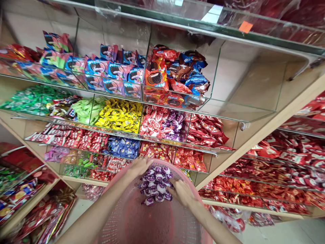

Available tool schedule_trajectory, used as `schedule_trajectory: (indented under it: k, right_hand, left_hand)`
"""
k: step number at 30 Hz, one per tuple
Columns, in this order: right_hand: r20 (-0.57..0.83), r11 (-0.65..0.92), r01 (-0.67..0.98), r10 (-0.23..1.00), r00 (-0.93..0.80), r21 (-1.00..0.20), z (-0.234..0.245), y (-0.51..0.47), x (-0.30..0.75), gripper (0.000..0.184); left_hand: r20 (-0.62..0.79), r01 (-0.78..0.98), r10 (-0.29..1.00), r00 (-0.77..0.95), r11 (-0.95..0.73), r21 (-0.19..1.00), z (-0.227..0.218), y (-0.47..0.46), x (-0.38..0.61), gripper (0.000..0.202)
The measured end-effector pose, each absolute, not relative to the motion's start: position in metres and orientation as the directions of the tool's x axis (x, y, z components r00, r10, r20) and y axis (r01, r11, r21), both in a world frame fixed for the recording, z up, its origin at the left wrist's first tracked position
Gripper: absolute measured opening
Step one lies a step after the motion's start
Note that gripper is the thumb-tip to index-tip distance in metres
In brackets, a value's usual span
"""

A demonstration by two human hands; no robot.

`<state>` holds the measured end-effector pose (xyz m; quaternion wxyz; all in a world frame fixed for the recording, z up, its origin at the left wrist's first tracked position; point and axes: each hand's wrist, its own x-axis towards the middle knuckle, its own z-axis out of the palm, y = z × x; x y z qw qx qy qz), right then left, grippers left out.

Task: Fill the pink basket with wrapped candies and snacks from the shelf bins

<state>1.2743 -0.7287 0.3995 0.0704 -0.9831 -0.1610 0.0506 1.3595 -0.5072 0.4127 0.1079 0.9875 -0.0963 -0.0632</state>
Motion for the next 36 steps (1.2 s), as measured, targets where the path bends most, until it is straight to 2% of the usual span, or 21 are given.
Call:
schedule_trajectory:
  k: [3, 7, 11, 20, 30, 34, 36]
  right_hand:
    - [-0.104, -0.928, 0.333, 0.352, 0.93, -0.166, 0.392, -0.732, 1.276, 0.025]
    - [-0.139, -0.945, 0.312, 0.323, 0.936, -0.095, 0.376, -0.732, 1.279, 0.028]
    - [-0.134, -0.932, 0.359, 0.364, 0.922, -0.059, 0.368, -0.732, 1.28, 0.026]
    - [-0.156, -0.937, 0.344, 0.348, 0.924, -0.053, 0.377, -0.727, 1.279, 0.023]
    - [-0.137, -0.95, 0.307, 0.313, 0.94, -0.065, 0.394, -0.728, 1.264, 0.029]
    - [-0.114, -0.958, 0.288, 0.284, 0.952, 0.019, 0.398, -0.72, 1.26, 0.037]
    - [-0.095, -0.942, 0.326, 0.319, 0.943, 0.084, 0.394, -0.715, 1.26, 0.039]
  left_hand:
    - [-0.107, -0.176, -0.202, 0.973, -0.961, 0.211, 0.411, -0.507, 1.361, 0.068]
    - [-0.098, -0.18, -0.202, 0.974, -0.963, 0.2, 0.409, -0.508, 1.362, 0.069]
    - [-0.08, -0.187, -0.207, 0.975, -0.961, 0.203, 0.408, -0.508, 1.362, 0.068]
    - [-0.096, -0.177, -0.198, 0.975, -0.965, 0.195, 0.408, -0.508, 1.362, 0.067]
    - [-0.094, -0.177, -0.2, 0.975, -0.961, 0.212, 0.412, -0.507, 1.359, 0.065]
    - [-0.093, -0.182, -0.205, 0.974, -0.962, 0.206, 0.413, -0.507, 1.359, 0.063]
    - [-0.074, -0.193, -0.211, 0.975, -0.96, 0.202, 0.412, -0.507, 1.36, 0.063]
